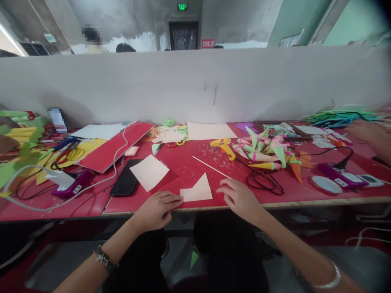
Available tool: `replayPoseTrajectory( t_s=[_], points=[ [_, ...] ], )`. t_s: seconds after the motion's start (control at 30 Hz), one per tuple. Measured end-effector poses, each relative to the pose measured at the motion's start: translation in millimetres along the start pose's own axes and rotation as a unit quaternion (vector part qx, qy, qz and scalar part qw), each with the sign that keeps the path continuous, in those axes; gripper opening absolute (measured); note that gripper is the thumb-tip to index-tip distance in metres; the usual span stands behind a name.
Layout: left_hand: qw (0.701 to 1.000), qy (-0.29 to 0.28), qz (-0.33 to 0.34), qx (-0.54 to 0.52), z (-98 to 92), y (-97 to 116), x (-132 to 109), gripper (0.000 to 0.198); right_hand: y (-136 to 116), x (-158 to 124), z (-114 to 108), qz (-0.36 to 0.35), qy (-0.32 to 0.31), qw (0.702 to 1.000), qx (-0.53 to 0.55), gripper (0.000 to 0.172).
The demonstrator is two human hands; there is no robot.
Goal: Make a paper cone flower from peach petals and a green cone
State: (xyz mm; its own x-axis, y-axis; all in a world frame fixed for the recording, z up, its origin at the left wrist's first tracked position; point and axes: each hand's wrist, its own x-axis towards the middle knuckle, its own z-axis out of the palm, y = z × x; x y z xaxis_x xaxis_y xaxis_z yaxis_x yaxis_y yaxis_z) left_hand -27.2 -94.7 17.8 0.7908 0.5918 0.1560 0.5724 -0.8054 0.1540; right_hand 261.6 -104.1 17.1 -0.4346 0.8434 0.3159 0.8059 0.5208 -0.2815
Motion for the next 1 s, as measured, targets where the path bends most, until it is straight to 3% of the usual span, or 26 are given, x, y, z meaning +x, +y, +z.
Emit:
replayPoseTrajectory(
  t_s=[0.07,0.2,0.37,0.5,0.63,0.83,1.0],
  points=[
    [1.000,0.006,-0.010,-0.007,1.6,6,-1,0.051,-6,13,3,-0.013,0.006,0.998,0.055,0.036],
    [0.999,0.013,-0.030,-0.036,2.2,17,3,0.037,-15,38,14,-0.034,-0.106,0.990,0.089,0.054],
    [0.990,0.090,-0.090,-0.063,1.6,23,19,0.030,-16,54,10,-0.035,-0.179,0.981,0.062,0.032],
    [0.983,0.137,-0.102,-0.071,1.1,26,39,0.037,-13,54,3,-0.083,-0.125,0.988,0.046,0.023],
    [0.995,0.066,-0.072,-0.032,9.6,31,59,0.035,-1,48,6,-0.066,-0.048,0.996,0.031,0.025],
    [0.989,0.051,-0.141,-0.011,29.3,31,74,0.029,21,47,19,0.074,-0.038,0.972,0.218,0.027],
    [0.987,0.034,-0.158,0.006,33.1,33,79,0.037,15,51,23,0.145,0.001,0.962,0.231,0.028]
  ],
)
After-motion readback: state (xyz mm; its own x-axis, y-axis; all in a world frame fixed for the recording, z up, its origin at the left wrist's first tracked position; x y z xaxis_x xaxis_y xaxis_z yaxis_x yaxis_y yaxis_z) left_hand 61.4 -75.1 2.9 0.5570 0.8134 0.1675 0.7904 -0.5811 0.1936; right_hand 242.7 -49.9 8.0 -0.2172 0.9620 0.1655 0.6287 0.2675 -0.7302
